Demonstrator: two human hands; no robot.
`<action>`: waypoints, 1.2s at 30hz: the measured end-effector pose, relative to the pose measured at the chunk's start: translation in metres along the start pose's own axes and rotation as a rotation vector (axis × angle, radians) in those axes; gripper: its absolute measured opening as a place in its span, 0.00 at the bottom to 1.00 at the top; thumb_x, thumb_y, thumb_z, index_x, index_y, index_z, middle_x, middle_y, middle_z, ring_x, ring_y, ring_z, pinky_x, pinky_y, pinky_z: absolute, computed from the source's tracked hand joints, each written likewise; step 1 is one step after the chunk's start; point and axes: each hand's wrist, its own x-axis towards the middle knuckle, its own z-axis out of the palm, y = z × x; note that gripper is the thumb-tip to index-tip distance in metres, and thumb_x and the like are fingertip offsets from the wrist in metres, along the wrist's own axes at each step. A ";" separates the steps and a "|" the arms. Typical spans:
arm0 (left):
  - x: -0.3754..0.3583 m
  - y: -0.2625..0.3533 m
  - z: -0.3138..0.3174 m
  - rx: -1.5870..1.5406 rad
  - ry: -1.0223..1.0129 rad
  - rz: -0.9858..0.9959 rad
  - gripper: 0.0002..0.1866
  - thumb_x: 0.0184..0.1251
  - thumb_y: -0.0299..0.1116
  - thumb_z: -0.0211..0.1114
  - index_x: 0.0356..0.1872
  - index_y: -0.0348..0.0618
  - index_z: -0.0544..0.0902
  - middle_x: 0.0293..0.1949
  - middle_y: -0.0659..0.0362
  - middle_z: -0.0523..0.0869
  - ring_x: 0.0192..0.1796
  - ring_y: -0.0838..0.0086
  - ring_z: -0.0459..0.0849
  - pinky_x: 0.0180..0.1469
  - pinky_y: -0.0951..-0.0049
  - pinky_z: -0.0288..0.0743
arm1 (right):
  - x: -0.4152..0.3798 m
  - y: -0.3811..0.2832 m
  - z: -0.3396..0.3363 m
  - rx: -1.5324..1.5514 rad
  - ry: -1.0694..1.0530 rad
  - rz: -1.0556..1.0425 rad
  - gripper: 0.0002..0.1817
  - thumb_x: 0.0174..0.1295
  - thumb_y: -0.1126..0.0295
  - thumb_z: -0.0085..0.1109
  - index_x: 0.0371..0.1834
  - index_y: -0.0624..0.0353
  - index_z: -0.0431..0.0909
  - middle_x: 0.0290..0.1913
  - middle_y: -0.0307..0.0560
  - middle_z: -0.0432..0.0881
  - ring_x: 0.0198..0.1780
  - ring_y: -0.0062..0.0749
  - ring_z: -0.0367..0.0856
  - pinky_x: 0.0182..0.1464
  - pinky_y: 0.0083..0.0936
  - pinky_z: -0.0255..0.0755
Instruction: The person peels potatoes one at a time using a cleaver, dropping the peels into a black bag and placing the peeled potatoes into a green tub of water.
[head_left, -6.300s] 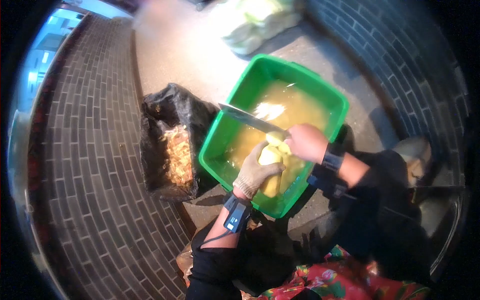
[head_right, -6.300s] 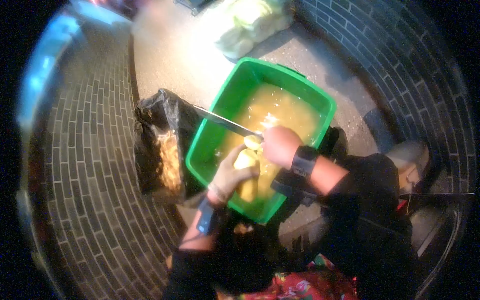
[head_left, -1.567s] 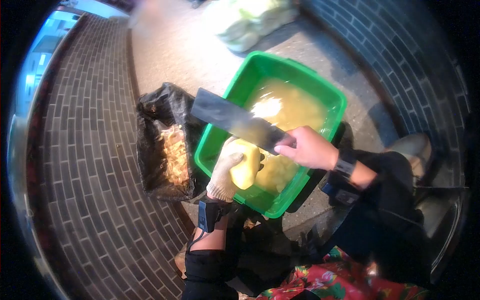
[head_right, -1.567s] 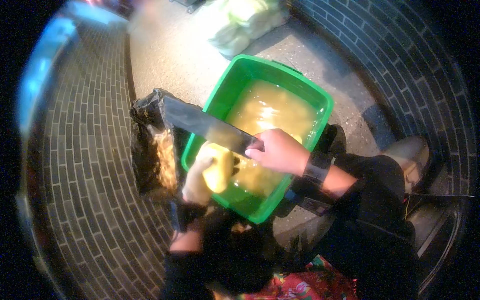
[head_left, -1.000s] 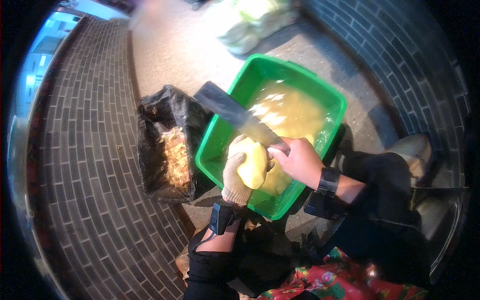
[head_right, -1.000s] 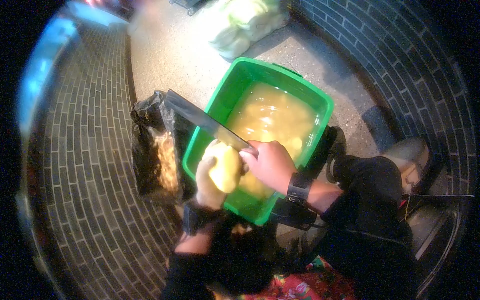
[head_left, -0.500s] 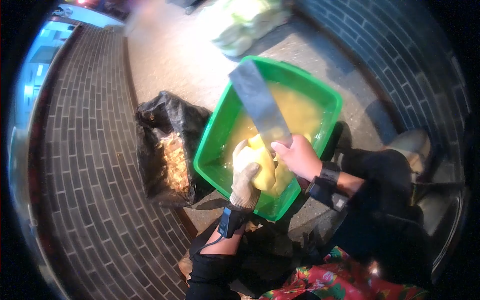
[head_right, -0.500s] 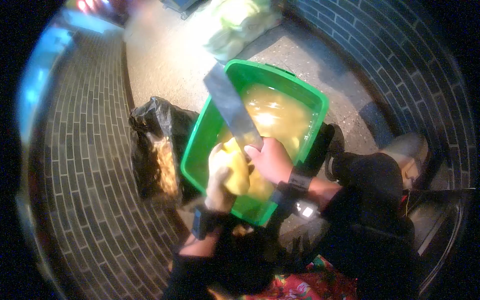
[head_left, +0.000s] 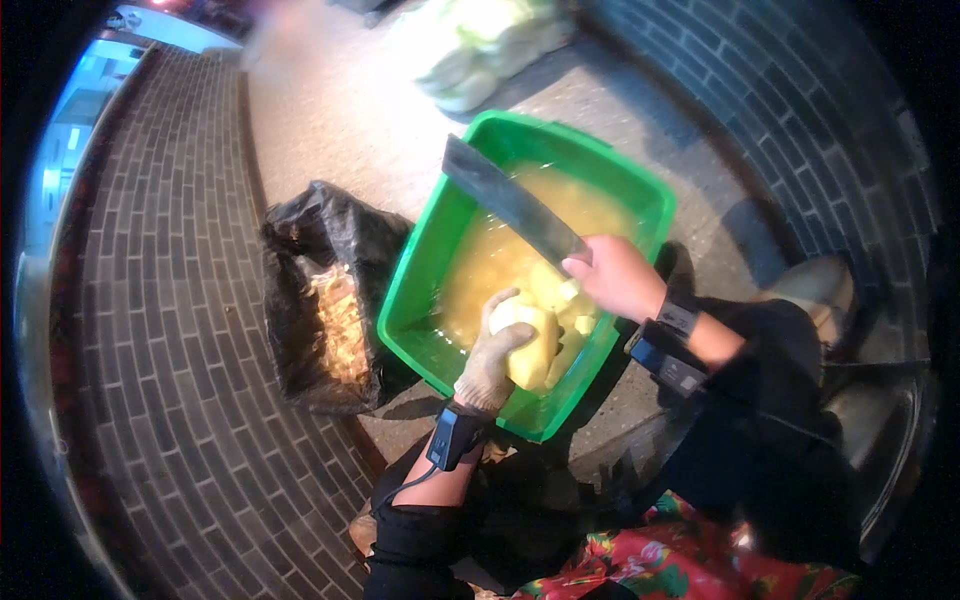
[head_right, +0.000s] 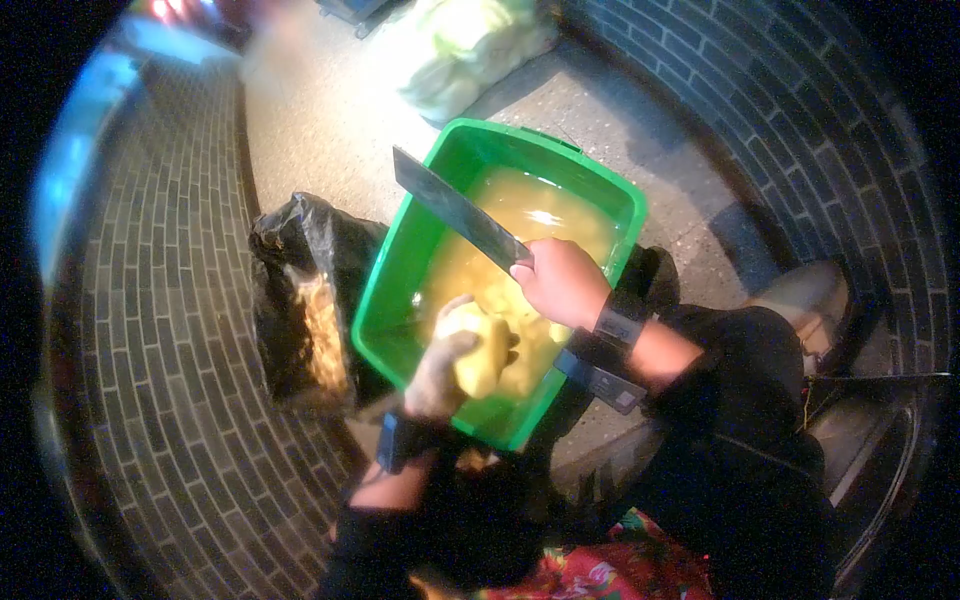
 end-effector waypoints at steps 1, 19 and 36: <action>0.001 0.002 -0.004 0.001 -0.003 -0.002 0.37 0.57 0.35 0.63 0.69 0.41 0.61 0.61 0.39 0.74 0.53 0.45 0.82 0.58 0.47 0.78 | 0.001 0.001 -0.001 0.041 0.012 -0.005 0.13 0.62 0.65 0.59 0.39 0.66 0.83 0.30 0.61 0.84 0.36 0.55 0.85 0.42 0.43 0.77; -0.004 0.041 -0.032 -0.135 -0.067 0.054 0.35 0.65 0.57 0.62 0.63 0.40 0.69 0.51 0.45 0.81 0.49 0.49 0.85 0.49 0.48 0.82 | -0.012 -0.019 0.014 0.223 -0.153 -0.189 0.17 0.60 0.60 0.63 0.45 0.63 0.85 0.37 0.58 0.87 0.39 0.47 0.87 0.45 0.35 0.79; 0.001 0.014 -0.007 -0.022 -0.118 0.170 0.39 0.66 0.57 0.60 0.71 0.43 0.61 0.56 0.51 0.79 0.52 0.61 0.82 0.53 0.56 0.80 | -0.008 -0.016 0.025 0.011 -0.002 -0.015 0.14 0.63 0.65 0.59 0.39 0.68 0.82 0.31 0.63 0.83 0.35 0.57 0.84 0.40 0.39 0.76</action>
